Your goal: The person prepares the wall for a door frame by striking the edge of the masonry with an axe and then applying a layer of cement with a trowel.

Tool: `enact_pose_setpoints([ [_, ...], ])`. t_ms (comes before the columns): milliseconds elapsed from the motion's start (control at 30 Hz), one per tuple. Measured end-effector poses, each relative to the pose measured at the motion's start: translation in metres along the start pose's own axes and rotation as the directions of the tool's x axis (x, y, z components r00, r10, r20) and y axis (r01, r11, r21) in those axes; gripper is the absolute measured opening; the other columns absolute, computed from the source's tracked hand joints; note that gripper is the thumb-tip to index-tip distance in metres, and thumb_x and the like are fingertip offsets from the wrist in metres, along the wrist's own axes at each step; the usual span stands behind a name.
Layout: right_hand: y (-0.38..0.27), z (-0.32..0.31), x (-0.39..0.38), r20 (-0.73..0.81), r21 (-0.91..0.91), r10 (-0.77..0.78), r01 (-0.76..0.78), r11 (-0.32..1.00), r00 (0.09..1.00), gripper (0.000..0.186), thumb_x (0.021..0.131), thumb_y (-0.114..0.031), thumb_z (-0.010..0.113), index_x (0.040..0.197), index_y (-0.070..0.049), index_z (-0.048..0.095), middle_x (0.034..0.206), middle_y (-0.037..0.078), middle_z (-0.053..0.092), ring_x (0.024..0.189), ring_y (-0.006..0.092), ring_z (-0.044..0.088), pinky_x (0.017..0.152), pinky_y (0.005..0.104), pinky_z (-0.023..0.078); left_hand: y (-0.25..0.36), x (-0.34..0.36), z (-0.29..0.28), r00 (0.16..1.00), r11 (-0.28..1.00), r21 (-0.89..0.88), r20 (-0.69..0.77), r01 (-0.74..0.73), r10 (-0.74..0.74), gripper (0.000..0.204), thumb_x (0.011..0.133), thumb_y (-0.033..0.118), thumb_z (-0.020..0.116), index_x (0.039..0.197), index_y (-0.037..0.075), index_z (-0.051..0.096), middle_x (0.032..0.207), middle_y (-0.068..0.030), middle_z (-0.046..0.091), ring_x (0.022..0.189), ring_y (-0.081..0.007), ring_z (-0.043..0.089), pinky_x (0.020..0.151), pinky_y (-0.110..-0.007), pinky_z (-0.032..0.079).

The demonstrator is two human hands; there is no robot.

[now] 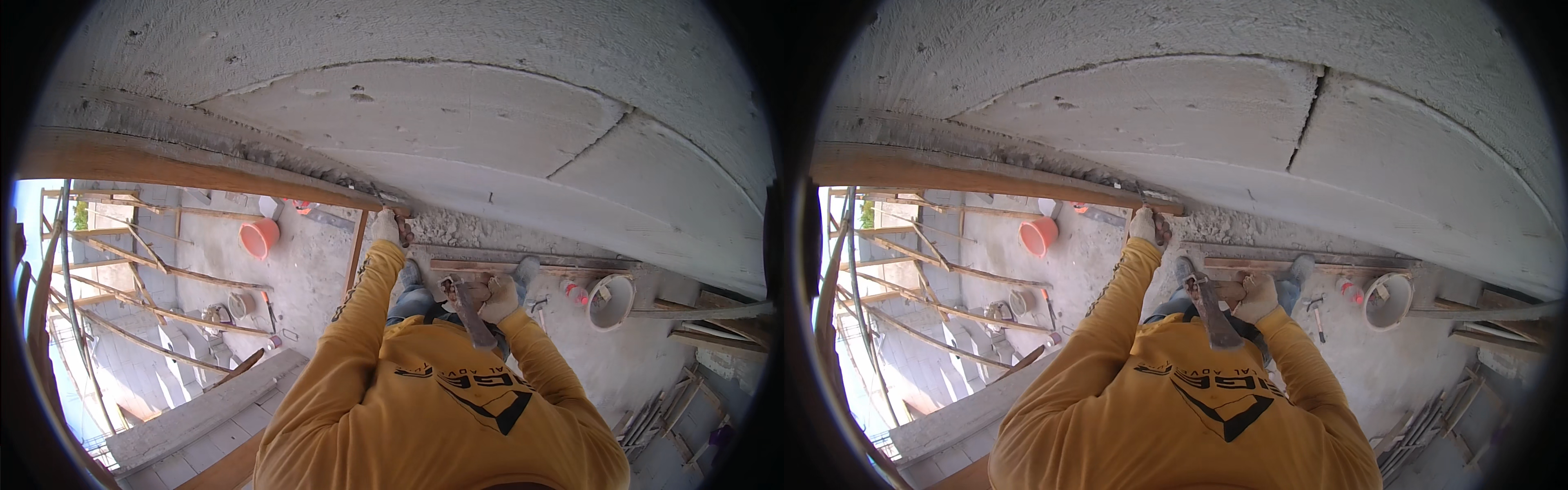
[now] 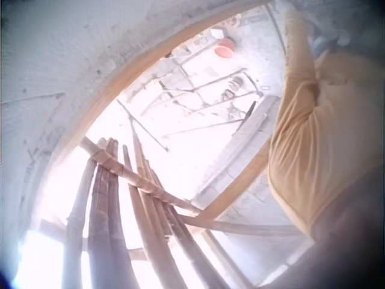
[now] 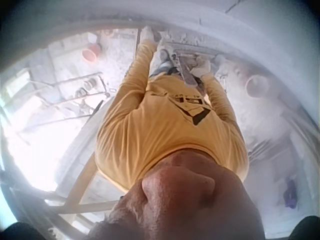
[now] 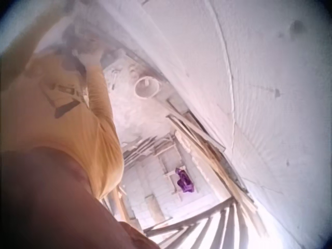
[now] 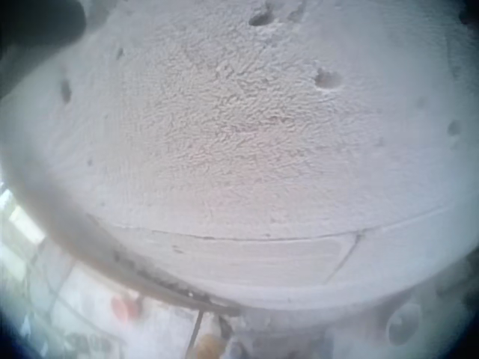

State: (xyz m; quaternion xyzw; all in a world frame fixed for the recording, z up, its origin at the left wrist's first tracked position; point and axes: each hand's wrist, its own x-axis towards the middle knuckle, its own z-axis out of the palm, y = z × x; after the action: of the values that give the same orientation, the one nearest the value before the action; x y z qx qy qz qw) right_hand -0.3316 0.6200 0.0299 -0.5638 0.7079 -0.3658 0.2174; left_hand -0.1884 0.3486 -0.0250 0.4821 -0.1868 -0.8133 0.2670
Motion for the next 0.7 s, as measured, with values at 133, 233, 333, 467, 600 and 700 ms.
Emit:
enact_pose_setpoints([
  [133, 0.059, 0.07, 0.011, 0.142, -0.183, -0.068, 0.093, 0.979, 0.988, 0.026, 0.08, -0.031, 0.062, 0.084, -0.005, 0.067, 0.08, 0.013, 0.067, 0.073, 0.0347, 0.064, 0.062, 0.0435, 0.049, 0.007, -0.005, 0.018, 1.0, 0.999, 0.04, -0.016, 0.002, -0.002, 0.026, 0.099, 0.034, 0.046, 0.084, 0.016, 0.055, 0.055, -0.005, 0.05, 0.041, -0.0218, 0.041, 0.041, -0.038, 0.037],
  [233, 0.033, 0.055, 0.045, 0.347, -0.263, 0.269, -0.182, 0.948, 0.899, 0.036, 0.081, -0.037, 0.06, 0.095, -0.004, 0.066, 0.09, 0.015, 0.069, 0.089, 0.032, 0.065, 0.08, 0.0412, 0.05, -0.002, 0.01, 0.005, 0.998, 0.995, 0.083, -0.043, -0.051, 0.055, 0.025, 0.099, 0.032, 0.045, 0.081, 0.017, 0.052, 0.052, -0.0034, 0.046, 0.039, -0.0204, 0.037, 0.039, -0.036, 0.032],
  [333, 0.014, 0.042, 0.048, 0.391, -0.311, 0.383, -0.272, 0.911, 0.837, 0.037, 0.081, -0.037, 0.06, 0.097, -0.005, 0.065, 0.091, 0.014, 0.07, 0.095, 0.0297, 0.065, 0.087, 0.0393, 0.05, 0.004, 0.018, -0.008, 0.991, 0.994, 0.108, -0.128, -0.01, 0.024, 0.025, 0.099, 0.032, 0.044, 0.08, 0.017, 0.05, 0.05, -0.0023, 0.044, 0.038, -0.0198, 0.035, 0.037, -0.035, 0.029],
  [467, 0.061, 0.083, 0.007, 0.201, 0.116, 0.037, -0.062, 0.991, 0.979, 0.021, 0.088, -0.029, 0.055, 0.082, -0.009, 0.06, 0.072, 0.005, 0.058, 0.069, 0.0285, 0.058, 0.077, 0.0445, 0.052, 0.012, 0.01, -0.008, 0.991, 0.992, 0.1, -0.117, 0.071, -0.059, 0.018, 0.099, 0.027, 0.045, 0.083, 0.021, 0.051, 0.053, -0.002, 0.044, 0.04, -0.0201, 0.038, 0.038, -0.038, 0.033],
  [600, 0.056, 0.08, -0.004, 0.244, 0.857, 0.17, -0.294, 0.422, 0.955, 0.022, 0.093, -0.021, 0.048, 0.075, -0.011, 0.055, 0.068, 0.003, 0.052, 0.067, 0.0261, 0.054, 0.076, 0.0453, 0.052, 0.005, -0.008, -0.015, 0.999, 0.999, 0.028, 0.002, 0.046, -0.046, 0.011, 0.099, 0.029, 0.048, 0.092, 0.024, 0.056, 0.054, -0.0022, 0.045, 0.04, -0.0201, 0.038, 0.037, -0.036, 0.034],
  [700, 0.048, 0.076, 0.002, 0.294, 0.903, 0.227, -0.347, 0.253, 0.929, 0.017, 0.084, -0.024, 0.054, 0.073, -0.012, 0.058, 0.075, 0.003, 0.058, 0.08, 0.023, 0.056, 0.078, 0.0406, 0.05, -0.003, -0.007, -0.037, 0.989, 0.999, -0.006, 0.143, 0.035, -0.034, 0.012, 0.099, 0.031, 0.049, 0.101, 0.025, 0.06, 0.056, -0.0027, 0.046, 0.041, -0.02, 0.04, 0.037, -0.035, 0.036],
])
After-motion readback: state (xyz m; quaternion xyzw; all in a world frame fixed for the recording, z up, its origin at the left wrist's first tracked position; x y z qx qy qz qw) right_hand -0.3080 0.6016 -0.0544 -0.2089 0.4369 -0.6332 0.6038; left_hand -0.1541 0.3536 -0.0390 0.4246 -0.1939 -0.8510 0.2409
